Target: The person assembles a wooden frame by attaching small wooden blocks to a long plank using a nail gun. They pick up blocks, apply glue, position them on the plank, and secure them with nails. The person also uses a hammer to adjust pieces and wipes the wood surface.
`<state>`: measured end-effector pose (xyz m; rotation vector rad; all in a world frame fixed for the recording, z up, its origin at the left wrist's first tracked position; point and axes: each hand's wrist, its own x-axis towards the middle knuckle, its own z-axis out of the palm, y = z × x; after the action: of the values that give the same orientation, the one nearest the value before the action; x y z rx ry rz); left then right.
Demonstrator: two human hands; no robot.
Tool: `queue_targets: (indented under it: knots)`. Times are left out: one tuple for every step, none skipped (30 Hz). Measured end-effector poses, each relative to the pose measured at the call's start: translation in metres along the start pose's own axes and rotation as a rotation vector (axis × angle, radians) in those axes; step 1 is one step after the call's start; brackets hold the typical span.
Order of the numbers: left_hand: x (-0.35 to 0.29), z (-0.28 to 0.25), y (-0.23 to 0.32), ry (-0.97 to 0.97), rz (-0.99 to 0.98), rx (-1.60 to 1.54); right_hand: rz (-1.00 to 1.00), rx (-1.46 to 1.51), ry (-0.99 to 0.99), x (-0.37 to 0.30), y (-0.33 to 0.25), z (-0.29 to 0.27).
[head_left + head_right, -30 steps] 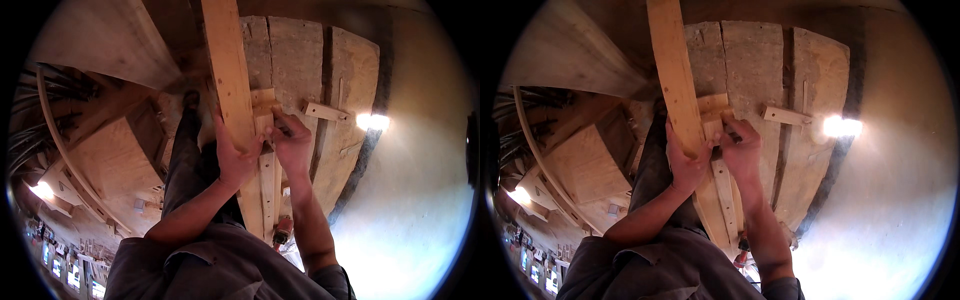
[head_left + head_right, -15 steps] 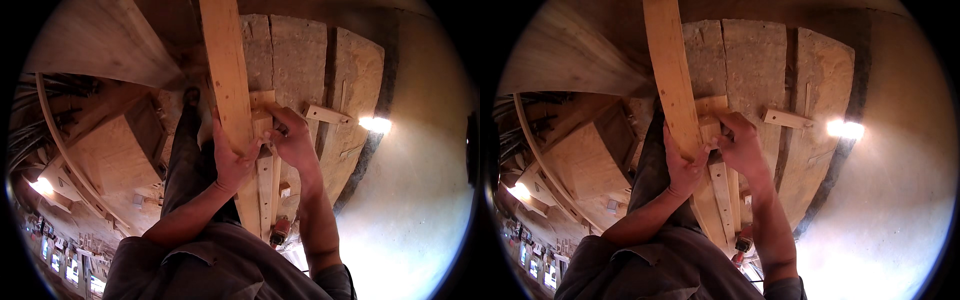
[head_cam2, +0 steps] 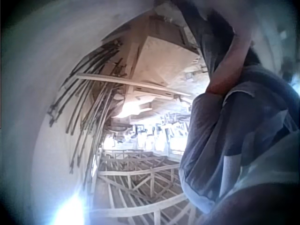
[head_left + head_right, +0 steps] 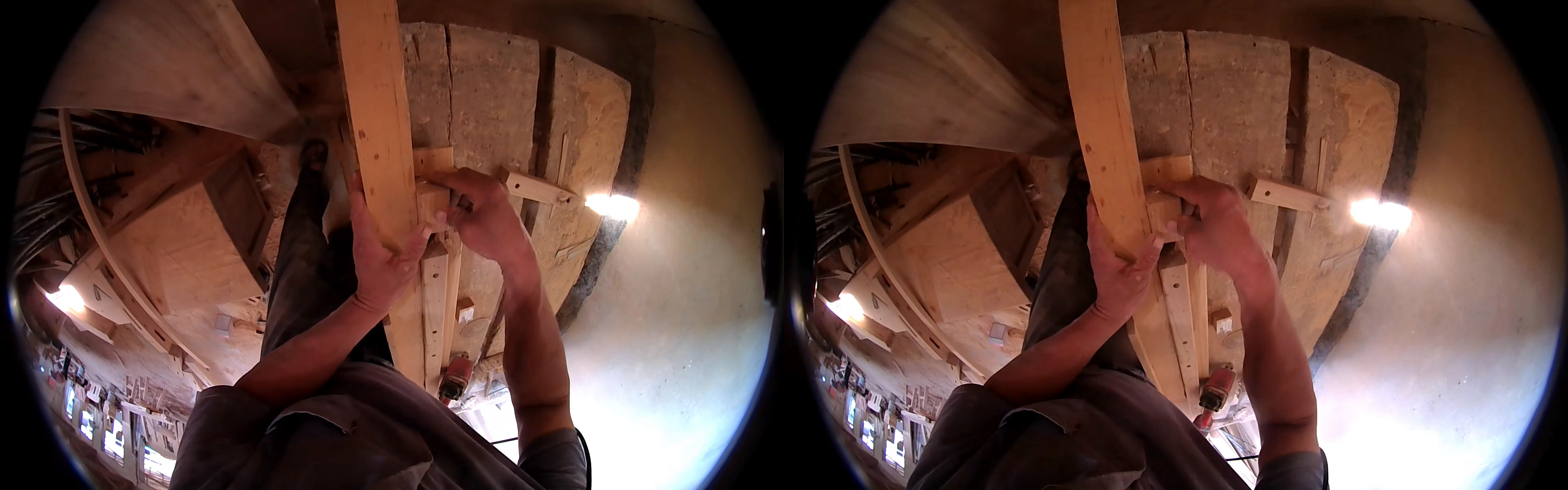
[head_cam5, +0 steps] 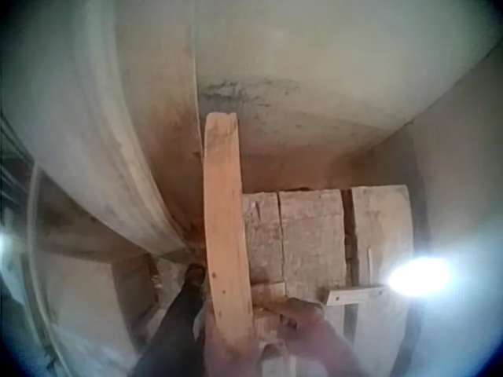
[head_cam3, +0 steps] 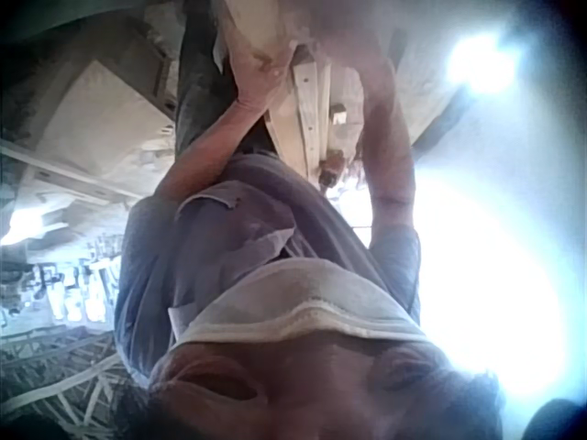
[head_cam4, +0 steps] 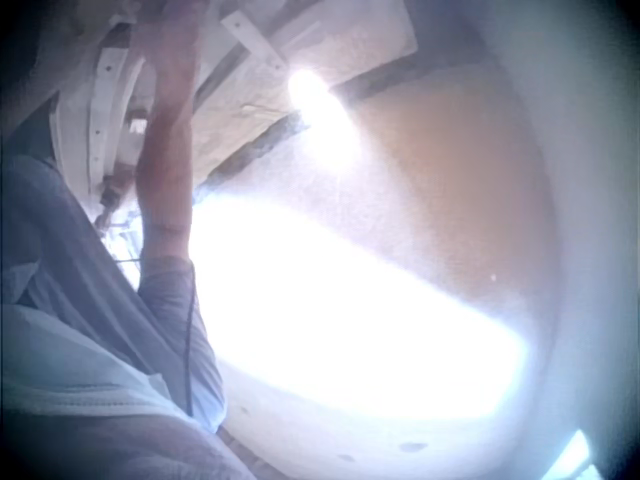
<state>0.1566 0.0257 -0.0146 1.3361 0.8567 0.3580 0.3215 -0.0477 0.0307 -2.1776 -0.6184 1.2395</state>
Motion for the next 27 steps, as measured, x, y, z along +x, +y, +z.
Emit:
queue_targets:
  knots:
    - [-0.002,0.0,-0.003,0.011,0.011,0.018,0.0,-0.035,-0.012,0.003,0.001,-0.002]
    - [-0.002,0.0,-0.006,0.006,0.018,0.019,-0.001,-0.07,-0.024,0.005,0.001,-0.003]
    - [-0.001,0.0,-0.007,0.004,0.028,0.021,0.001,-0.068,-0.03,0.006,0.001,-0.004]
    - [0.001,0.0,-0.008,0.002,0.038,0.023,0.003,-0.066,-0.037,0.007,0.0,-0.005]
    - [0.001,0.001,-0.007,-0.008,0.018,-0.052,0.005,-0.065,-0.044,0.008,-0.001,-0.005]
    - [0.002,0.001,-0.006,-0.015,0.002,-0.126,0.022,-0.042,-0.04,0.008,-0.003,-0.005]
    - [0.002,0.002,-0.005,-0.021,-0.014,-0.201,0.038,-0.021,-0.038,0.007,-0.004,-0.004]
    - [0.002,0.004,-0.007,-0.015,-0.012,-0.219,0.054,0.001,-0.038,0.007,-0.006,-0.004]
    - [0.0,0.005,-0.011,0.001,-0.01,-0.234,0.077,0.005,-0.028,0.006,-0.009,-0.004]
    - [-0.001,0.004,-0.013,0.014,0.006,-0.208,0.1,0.011,-0.018,0.005,-0.011,-0.004]
    - [-0.002,0.004,-0.016,0.027,0.023,-0.182,0.122,0.016,-0.009,0.004,-0.012,-0.003]
    - [-0.002,0.002,-0.017,0.044,0.049,-0.117,0.133,0.042,-0.009,0.004,-0.01,-0.003]
    - [-0.005,0.0,-0.018,0.052,0.063,-0.078,0.148,0.065,-0.006,0.004,-0.004,-0.002]
    - [-0.009,-0.003,-0.018,0.063,0.076,-0.036,0.164,0.087,-0.003,0.003,-0.003,0.0]
    - [-0.013,-0.004,-0.019,0.065,0.076,-0.022,0.176,0.122,0.025,0.001,-0.006,0.001]
    - [-0.018,-0.006,-0.019,0.066,0.076,-0.009,0.188,0.157,0.054,-0.001,-0.009,0.003]
    - [-0.028,-0.011,-0.019,0.043,0.062,0.032,0.2,0.192,0.083,-0.003,-0.011,0.005]
    - [-0.041,-0.017,-0.016,0.021,0.045,0.072,0.182,0.185,0.091,-0.004,-0.01,0.006]
    - [-0.051,-0.021,-0.015,-0.003,0.029,0.113,0.164,0.178,0.099,-0.004,-0.009,0.007]
    - [-0.056,-0.023,-0.015,-0.019,0.007,0.089,0.146,0.172,0.107,-0.004,-0.007,0.007]
    - [-0.062,-0.026,-0.015,-0.04,-0.013,0.067,0.147,0.17,0.098,-0.005,-0.008,0.008]
    - [-0.067,-0.029,-0.016,-0.062,-0.032,0.046,0.149,0.168,0.089,-0.005,-0.009,0.007]
    - [-0.07,-0.03,-0.019,-0.046,0.001,0.064,0.151,0.166,0.08,-0.006,-0.01,0.007]
    - [-0.069,-0.029,-0.021,-0.029,0.039,0.083,0.149,0.167,0.073,-0.007,-0.012,0.007]
    - [-0.067,-0.029,-0.023,-0.011,0.077,0.101,0.147,0.168,0.065,-0.007,-0.014,0.007]
    - [-0.067,-0.03,-0.024,-0.011,0.072,0.091,0.145,0.17,0.058,-0.007,-0.016,0.008]
    - [-0.068,-0.031,-0.024,-0.014,0.065,0.079,0.149,0.164,0.06,-0.008,-0.018,0.008]
